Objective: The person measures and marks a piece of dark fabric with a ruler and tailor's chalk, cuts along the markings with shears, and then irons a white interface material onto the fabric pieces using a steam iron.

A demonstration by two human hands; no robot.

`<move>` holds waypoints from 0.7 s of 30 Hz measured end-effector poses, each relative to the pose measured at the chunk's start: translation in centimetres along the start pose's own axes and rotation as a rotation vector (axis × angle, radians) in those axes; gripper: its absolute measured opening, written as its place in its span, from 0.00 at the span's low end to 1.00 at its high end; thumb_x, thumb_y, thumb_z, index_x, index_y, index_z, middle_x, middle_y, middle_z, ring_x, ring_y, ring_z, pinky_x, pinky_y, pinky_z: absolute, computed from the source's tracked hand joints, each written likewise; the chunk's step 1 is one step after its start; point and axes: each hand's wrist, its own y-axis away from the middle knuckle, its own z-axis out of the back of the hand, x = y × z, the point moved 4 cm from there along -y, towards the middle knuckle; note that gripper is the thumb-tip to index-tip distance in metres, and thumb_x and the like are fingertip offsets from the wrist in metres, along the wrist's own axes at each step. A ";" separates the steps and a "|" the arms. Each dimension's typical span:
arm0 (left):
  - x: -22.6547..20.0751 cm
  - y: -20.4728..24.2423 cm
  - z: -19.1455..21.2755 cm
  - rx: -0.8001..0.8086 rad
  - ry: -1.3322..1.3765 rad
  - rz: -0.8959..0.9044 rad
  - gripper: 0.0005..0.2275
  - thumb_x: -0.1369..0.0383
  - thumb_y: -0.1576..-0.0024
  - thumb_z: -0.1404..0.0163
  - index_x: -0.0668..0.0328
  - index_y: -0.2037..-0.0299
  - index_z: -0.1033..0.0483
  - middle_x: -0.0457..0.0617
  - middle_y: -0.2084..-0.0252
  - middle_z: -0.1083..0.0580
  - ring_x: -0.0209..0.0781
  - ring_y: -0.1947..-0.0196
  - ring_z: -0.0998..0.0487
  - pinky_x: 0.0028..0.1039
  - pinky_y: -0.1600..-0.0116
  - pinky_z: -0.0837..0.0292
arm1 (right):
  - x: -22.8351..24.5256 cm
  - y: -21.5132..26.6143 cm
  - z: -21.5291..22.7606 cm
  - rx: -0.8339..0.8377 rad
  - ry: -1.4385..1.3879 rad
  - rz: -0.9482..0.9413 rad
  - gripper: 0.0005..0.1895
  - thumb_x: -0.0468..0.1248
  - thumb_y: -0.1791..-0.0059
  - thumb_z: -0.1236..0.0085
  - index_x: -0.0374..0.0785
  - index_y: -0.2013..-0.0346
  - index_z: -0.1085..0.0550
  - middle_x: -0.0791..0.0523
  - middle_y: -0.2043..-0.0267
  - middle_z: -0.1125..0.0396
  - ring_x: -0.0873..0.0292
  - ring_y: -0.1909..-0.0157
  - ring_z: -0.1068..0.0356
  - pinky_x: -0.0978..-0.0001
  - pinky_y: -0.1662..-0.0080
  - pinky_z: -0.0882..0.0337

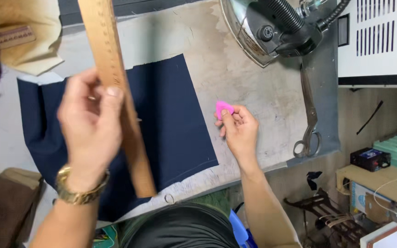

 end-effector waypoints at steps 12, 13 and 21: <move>7.0 13.5 -13.9 0.248 0.071 0.576 0.15 0.73 0.41 0.48 0.73 0.45 0.30 0.60 0.73 0.22 0.47 0.79 0.18 0.31 0.80 0.17 | -6.5 5.0 8.7 0.244 0.030 0.003 0.06 0.32 0.48 0.42 0.29 0.62 0.23 0.45 0.75 0.24 0.63 0.85 0.31 0.76 0.78 0.31; 6.3 14.0 -14.0 0.248 0.070 0.584 0.15 0.73 0.41 0.48 0.73 0.45 0.30 0.60 0.73 0.22 0.47 0.79 0.18 0.31 0.80 0.17 | -6.8 5.7 9.0 0.247 0.031 -0.004 0.06 0.32 0.48 0.42 0.29 0.62 0.23 0.45 0.75 0.24 0.63 0.85 0.31 0.76 0.78 0.31; 6.4 14.1 -13.3 0.179 -0.884 -0.528 0.26 0.52 0.42 0.43 0.58 0.37 0.26 0.60 0.30 0.33 0.56 0.28 0.37 0.52 0.26 0.55 | -12.3 8.4 9.3 0.301 0.139 0.780 0.06 0.31 0.49 0.44 0.32 0.64 0.20 0.51 0.62 0.21 0.48 0.59 0.22 0.56 0.53 0.22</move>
